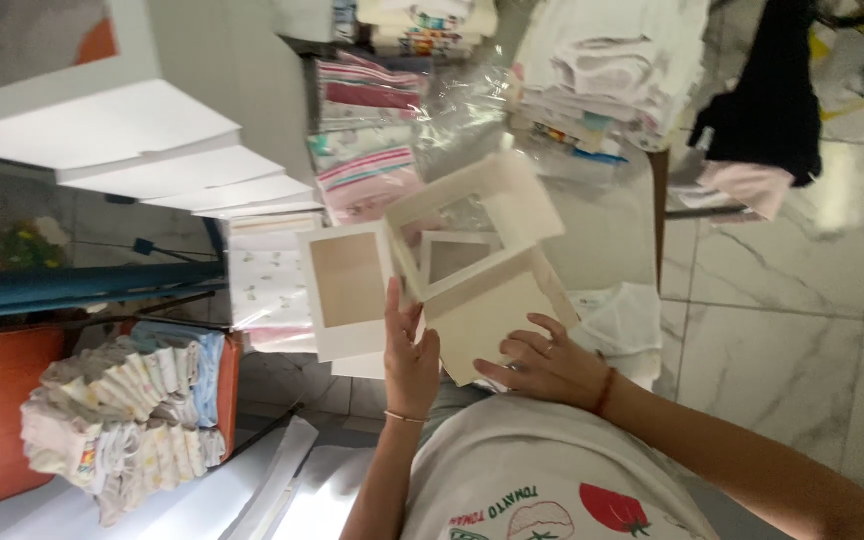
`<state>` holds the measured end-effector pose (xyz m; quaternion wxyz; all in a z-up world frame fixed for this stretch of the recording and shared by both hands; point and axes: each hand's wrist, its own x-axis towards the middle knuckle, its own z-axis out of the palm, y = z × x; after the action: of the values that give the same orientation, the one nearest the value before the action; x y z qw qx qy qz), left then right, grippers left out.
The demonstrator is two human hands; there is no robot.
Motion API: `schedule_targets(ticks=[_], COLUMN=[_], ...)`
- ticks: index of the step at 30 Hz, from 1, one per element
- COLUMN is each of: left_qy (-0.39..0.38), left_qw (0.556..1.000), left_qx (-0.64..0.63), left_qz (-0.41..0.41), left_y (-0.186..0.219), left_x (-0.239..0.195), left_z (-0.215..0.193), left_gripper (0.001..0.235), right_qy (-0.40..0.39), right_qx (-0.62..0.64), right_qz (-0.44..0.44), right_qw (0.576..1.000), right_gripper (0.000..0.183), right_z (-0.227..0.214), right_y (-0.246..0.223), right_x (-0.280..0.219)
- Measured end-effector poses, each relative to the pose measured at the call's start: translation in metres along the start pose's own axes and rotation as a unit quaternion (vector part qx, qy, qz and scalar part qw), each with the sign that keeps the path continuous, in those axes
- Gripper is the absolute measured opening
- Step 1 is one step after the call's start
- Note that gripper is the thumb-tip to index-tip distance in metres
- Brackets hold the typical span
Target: The person folds small white and patterned baby garments and places them into white display boxes with clear windows. They repeatedly pick up a garment, fold it, insert it into a box, and set the box aside. The process continues with multiple garments and boxes throughout the clip.
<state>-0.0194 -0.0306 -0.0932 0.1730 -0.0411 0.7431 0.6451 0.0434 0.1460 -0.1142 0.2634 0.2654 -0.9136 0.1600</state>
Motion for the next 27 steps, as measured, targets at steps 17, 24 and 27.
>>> schedule_targets(ticks=[17,24,27], left_qy=[0.044,-0.064,-0.089], left_qw=[0.959,0.946,0.938], left_qx=[0.268,0.318,0.334], left_qz=[0.080,0.010,0.000], left_y=[-0.011,-0.003,0.006], left_x=[0.001,-0.007,-0.005], left_z=[-0.007,-0.010,-0.013], left_gripper=[0.038,0.059,0.064], right_qy=[-0.296,-0.231,-0.078], right_qx=[-0.032,0.040,0.053], right_qz=[0.499,0.510,0.384], right_qw=[0.814,0.827,0.918], right_gripper=[0.069,0.047,0.025], right_z=[0.004,-0.009,-0.021], right_y=[0.082,0.112,0.137], right_x=[-0.170,-0.091,0.010])
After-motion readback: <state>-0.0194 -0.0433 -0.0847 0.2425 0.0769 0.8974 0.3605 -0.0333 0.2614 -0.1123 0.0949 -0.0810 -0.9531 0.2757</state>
